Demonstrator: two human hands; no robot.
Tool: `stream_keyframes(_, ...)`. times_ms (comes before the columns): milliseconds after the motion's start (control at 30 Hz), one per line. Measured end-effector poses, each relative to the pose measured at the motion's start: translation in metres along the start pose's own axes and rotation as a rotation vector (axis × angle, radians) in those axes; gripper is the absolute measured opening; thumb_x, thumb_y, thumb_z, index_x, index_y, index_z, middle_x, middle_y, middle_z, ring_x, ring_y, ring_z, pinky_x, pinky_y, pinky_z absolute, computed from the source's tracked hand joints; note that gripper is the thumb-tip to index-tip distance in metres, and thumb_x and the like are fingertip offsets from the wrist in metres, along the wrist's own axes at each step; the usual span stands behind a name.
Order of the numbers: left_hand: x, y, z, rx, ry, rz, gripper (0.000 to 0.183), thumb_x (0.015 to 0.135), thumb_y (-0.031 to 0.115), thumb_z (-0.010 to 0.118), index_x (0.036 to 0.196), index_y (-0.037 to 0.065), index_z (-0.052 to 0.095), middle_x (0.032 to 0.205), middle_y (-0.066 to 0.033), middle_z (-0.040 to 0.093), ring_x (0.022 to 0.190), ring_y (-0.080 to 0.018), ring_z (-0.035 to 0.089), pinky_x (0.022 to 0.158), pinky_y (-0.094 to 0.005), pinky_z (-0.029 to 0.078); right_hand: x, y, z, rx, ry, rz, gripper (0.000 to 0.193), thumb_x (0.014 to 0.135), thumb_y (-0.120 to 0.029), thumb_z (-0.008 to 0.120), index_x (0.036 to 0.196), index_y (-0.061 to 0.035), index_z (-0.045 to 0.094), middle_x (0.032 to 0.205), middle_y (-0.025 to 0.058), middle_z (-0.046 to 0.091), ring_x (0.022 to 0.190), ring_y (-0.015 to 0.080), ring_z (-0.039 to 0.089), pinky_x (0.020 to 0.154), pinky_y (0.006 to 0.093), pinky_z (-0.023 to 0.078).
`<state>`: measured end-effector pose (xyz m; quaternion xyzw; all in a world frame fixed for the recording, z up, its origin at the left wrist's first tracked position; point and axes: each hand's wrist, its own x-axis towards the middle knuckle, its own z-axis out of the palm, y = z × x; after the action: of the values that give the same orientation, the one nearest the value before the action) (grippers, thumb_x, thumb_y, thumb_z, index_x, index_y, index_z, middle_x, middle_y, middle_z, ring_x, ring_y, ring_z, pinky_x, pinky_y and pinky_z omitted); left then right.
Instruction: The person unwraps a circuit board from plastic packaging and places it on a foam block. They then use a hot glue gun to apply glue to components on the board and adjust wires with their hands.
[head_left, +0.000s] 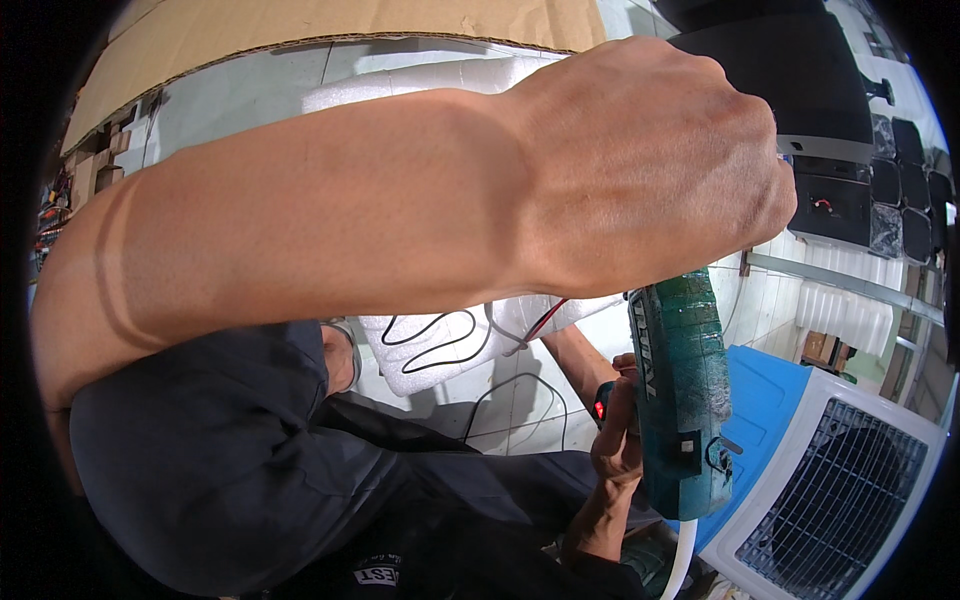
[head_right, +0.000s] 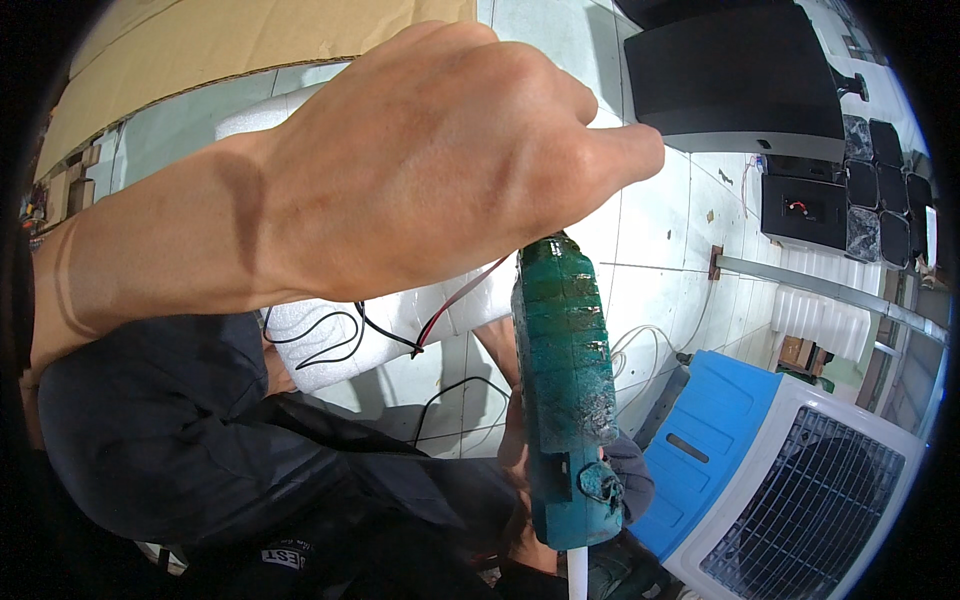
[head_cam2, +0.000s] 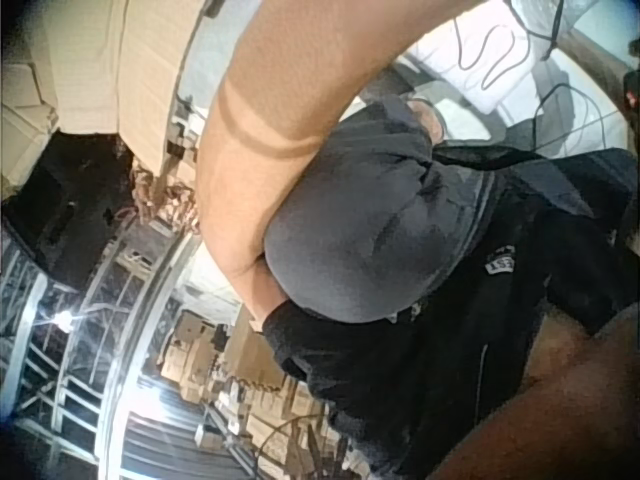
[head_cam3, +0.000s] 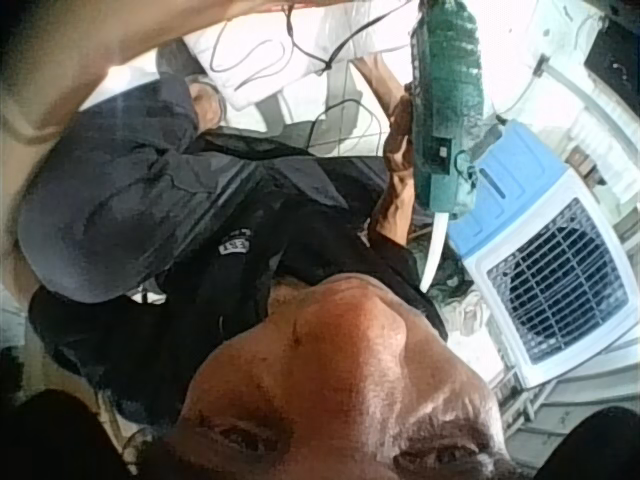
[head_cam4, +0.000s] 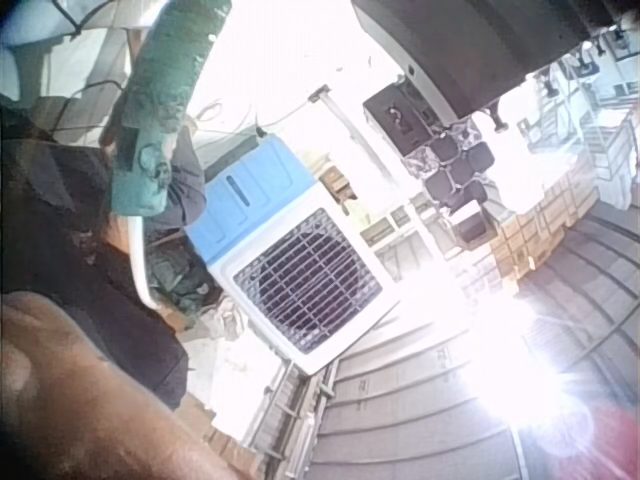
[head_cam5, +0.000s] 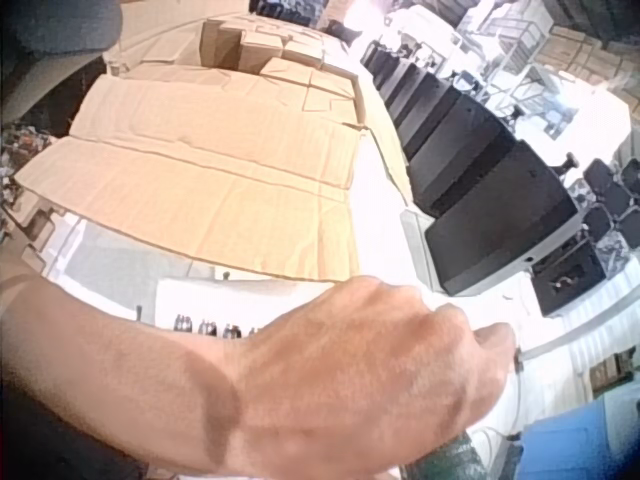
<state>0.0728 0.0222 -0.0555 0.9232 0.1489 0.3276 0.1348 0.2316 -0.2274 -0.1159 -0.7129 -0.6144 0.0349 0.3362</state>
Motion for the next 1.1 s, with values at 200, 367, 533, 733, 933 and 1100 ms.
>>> stream_keyframes(200,0.007,-0.003,0.016,-0.055,0.003,0.035,0.010,0.089,0.013,0.068,0.081,0.009,0.072,0.077,-0.0094,0.073,0.071,-0.0221,0.075,0.075,-0.0320,0.064,0.002,-0.013,0.003,-0.184,0.035,0.037,0.016,0.097,0.002,0.053,0.099,0.0058,0.068,0.094,0.0180,0.071,0.083,0.0282,0.068,0.077,0.0386,0.054)
stream_keyframes(367,0.011,-0.005,0.004,-0.226,-0.048,0.018,0.011,0.090,0.014,0.067,0.081,0.009,0.072,0.076,-0.0091,0.073,0.071,-0.0223,0.075,0.075,-0.0314,0.064,0.007,-0.012,-0.003,-0.127,0.030,-0.038,0.016,0.097,0.003,0.053,0.098,0.0061,0.068,0.093,0.0174,0.070,0.083,0.0283,0.068,0.077,0.0383,0.054)
stream_keyframes(533,0.006,-0.005,0.014,-0.019,0.015,0.030,0.013,0.089,0.015,0.067,0.079,0.009,0.070,0.074,-0.0090,0.072,0.070,-0.0223,0.075,0.073,-0.0315,0.063,-0.016,0.002,-0.005,-0.272,-0.001,0.091,0.015,0.097,0.002,0.054,0.100,0.0046,0.069,0.095,0.0171,0.070,0.086,0.0279,0.067,0.078,0.0389,0.053)
stream_keyframes(733,0.007,-0.003,0.016,-0.023,0.025,0.033,0.013,0.089,0.015,0.067,0.078,0.008,0.070,0.073,-0.0096,0.072,0.068,-0.0223,0.074,0.073,-0.0320,0.063,-0.009,0.003,0.002,-0.049,0.037,0.077,0.014,0.097,0.002,0.056,0.102,0.0035,0.068,0.096,0.0170,0.070,0.088,0.0275,0.067,0.079,0.0402,0.053)
stream_keyframes(933,0.006,-0.005,0.019,-0.017,0.073,0.055,0.014,0.090,0.014,0.065,0.079,0.007,0.070,0.075,-0.0100,0.073,0.068,-0.0225,0.074,0.071,-0.0329,0.064,0.005,-0.017,0.004,-0.032,0.081,0.131,0.014,0.097,0.001,0.054,0.101,0.0048,0.067,0.096,0.0179,0.070,0.087,0.0269,0.067,0.078,0.0393,0.053)
stream_keyframes(1100,0.008,-0.005,0.012,0.009,0.034,0.057,0.011,0.088,0.013,0.066,0.081,0.006,0.071,0.077,-0.0116,0.074,0.067,-0.0235,0.074,0.071,-0.0327,0.063,0.002,-0.004,-0.001,-0.044,0.021,0.116,0.015,0.096,0.003,0.053,0.101,0.0055,0.067,0.096,0.0186,0.069,0.087,0.0276,0.067,0.077,0.0394,0.053)
